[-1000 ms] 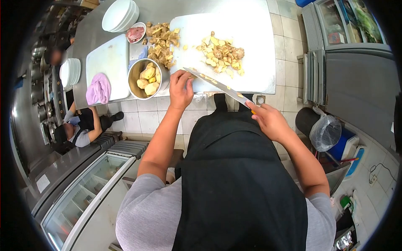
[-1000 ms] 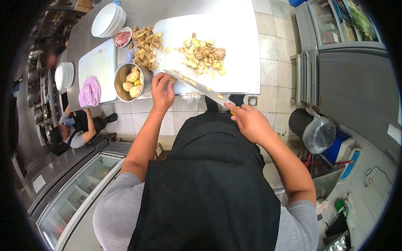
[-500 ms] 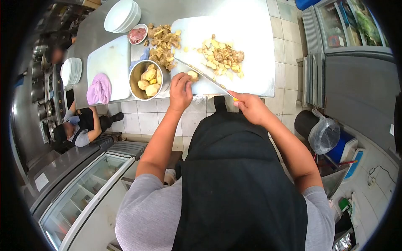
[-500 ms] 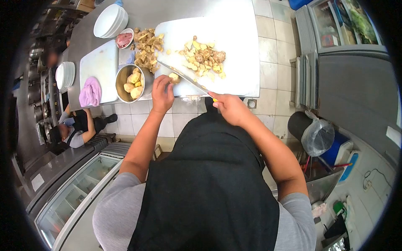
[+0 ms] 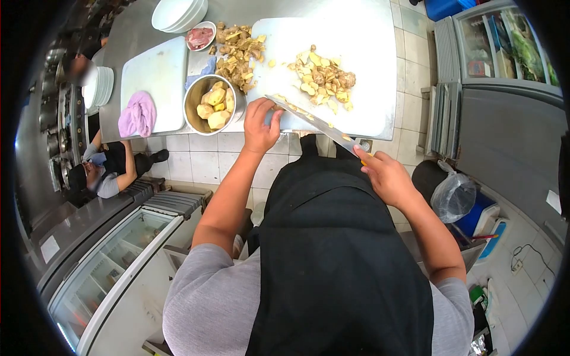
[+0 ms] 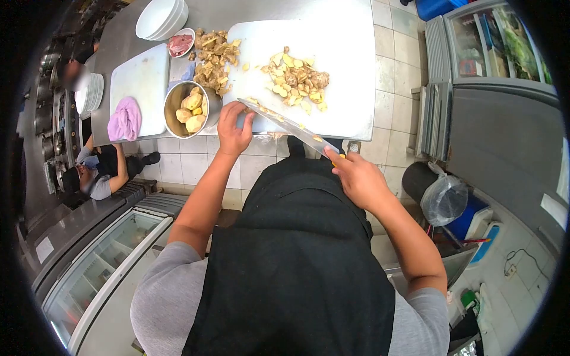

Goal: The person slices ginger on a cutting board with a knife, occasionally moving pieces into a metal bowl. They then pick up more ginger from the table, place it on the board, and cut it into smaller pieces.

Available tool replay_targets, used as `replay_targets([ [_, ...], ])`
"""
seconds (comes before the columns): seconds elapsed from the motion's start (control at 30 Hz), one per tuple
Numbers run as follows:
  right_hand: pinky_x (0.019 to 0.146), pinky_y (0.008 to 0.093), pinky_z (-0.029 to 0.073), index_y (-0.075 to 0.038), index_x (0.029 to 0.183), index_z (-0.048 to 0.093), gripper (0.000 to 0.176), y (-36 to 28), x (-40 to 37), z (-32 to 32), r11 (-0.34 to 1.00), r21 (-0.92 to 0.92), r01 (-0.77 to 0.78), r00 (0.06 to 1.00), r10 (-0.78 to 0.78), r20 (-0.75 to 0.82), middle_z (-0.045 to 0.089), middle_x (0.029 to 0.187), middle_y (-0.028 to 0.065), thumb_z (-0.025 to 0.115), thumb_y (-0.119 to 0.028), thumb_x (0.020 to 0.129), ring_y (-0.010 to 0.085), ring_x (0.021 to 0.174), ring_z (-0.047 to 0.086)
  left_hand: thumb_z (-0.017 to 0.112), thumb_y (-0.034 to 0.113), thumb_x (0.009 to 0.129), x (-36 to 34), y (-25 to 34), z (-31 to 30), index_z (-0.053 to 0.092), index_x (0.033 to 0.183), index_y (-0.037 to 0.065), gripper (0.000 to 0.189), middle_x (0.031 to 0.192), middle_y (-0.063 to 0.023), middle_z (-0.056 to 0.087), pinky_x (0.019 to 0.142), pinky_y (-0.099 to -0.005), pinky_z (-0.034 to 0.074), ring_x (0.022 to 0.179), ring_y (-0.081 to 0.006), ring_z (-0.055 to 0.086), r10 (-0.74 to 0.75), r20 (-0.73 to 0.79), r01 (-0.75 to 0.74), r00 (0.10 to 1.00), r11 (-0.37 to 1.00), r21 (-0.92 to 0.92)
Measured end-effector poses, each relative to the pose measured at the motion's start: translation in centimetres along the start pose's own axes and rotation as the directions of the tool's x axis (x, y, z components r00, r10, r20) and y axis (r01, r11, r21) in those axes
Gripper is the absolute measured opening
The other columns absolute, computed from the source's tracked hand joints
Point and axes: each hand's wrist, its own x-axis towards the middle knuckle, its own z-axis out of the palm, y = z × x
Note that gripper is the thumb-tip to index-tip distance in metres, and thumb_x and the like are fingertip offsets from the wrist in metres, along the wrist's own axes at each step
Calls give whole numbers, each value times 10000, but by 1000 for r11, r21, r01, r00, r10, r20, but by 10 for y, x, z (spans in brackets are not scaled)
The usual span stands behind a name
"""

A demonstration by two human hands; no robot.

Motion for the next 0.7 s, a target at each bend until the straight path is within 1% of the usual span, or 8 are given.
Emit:
replay_targets([
  [0.23, 866, 511, 605, -189, 1676, 638, 547, -5, 41, 21, 998, 65, 20, 999, -22, 31, 717, 1050, 197, 714, -189, 1134, 436, 943, 752, 873, -3, 902, -4, -7, -3, 743, 1193, 7, 319, 1216, -197, 740, 972, -483, 593, 1100, -422, 713, 13, 30, -12, 999, 1000, -24],
  [0.3, 924, 471, 604, -150, 1678, 636, 544, 5, 72, 48, 938, 341, 69, 998, -66, -20, 754, 1095, 219, 700, -167, 1138, 429, 994, 752, 876, -1, 899, -4, -6, -2, 742, 1200, 9, 330, 1232, -199, 737, 980, -489, 590, 1117, -423, 709, 14, 45, -13, 999, 999, -31],
  [0.33, 924, 471, 604, -150, 1678, 636, 544, 5, 80, 51, 937, 342, 72, 997, -66, -30, 754, 1095, 219, 700, -167, 1138, 429, 994, 752, 884, 2, 900, -4, -3, -3, 744, 1206, 8, 337, 1244, -204, 738, 993, -478, 589, 1128, -418, 713, 48, 21, -47, 999, 999, -5],
  [0.4, 942, 444, 603, -166, 1673, 647, 535, 5, 91, 53, 844, 511, -165, 981, 84, 178, 777, 1144, 235, 687, -146, 1140, 422, 1017, 750, 891, 5, 900, 1, -4, -5, 746, 1211, 7, 343, 1257, -209, 739, 1007, -466, 587, 1139, -414, 717, 87, -3, -86, 996, 996, 27],
  [0.43, 942, 444, 603, -166, 1673, 647, 535, 5, 86, 53, 842, 513, -165, 980, 83, 179, 777, 1144, 235, 687, -146, 1140, 422, 1017, 750, 890, 5, 898, 0, -5, -6, 747, 1217, 13, 350, 1261, -205, 734, 1006, -471, 582, 1139, -412, 709, 95, 10, -96, 995, 995, 30],
  [0.5, 909, 468, 598, -197, 1684, 639, 556, 7, 64, 46, 947, 312, 76, 996, -59, -63, 745, 1073, 214, 708, -159, 1133, 416, 961, 726, 889, 6, 896, -4, -6, -7, 748, 1224, 18, 356, 1265, -200, 730, 1006, -475, 577, 1140, -411, 701, 96, 24, -97, 995, 995, 30],
  [0.6, 857, 508, 587, -223, 1685, 636, 567, -1, 31, 17, 990, 135, 38, 999, -39, 3, 699, 1009, 192, 725, -177, 1127, 418, 905, 704, 880, -2, 896, -10, -9, -9, 749, 1230, 14, 360, 1247, -194, 723, 989, -479, 575, 1114, -411, 698, 53, 48, -55, 997, 998, 42],
  [0.7, 816, 544, 575, -228, 1680, 635, 571, 3, 11, 10, 995, 83, 60, 998, -59, -13, 663, 974, 178, 737, -187, 1120, 423, 878, 691, 869, -13, 896, -11, -10, -7, 751, 1232, 12, 357, 1230, -193, 720, 992, -481, 573, 1116, -413, 699, 48, 32, -50, 998, 998, 45],
])
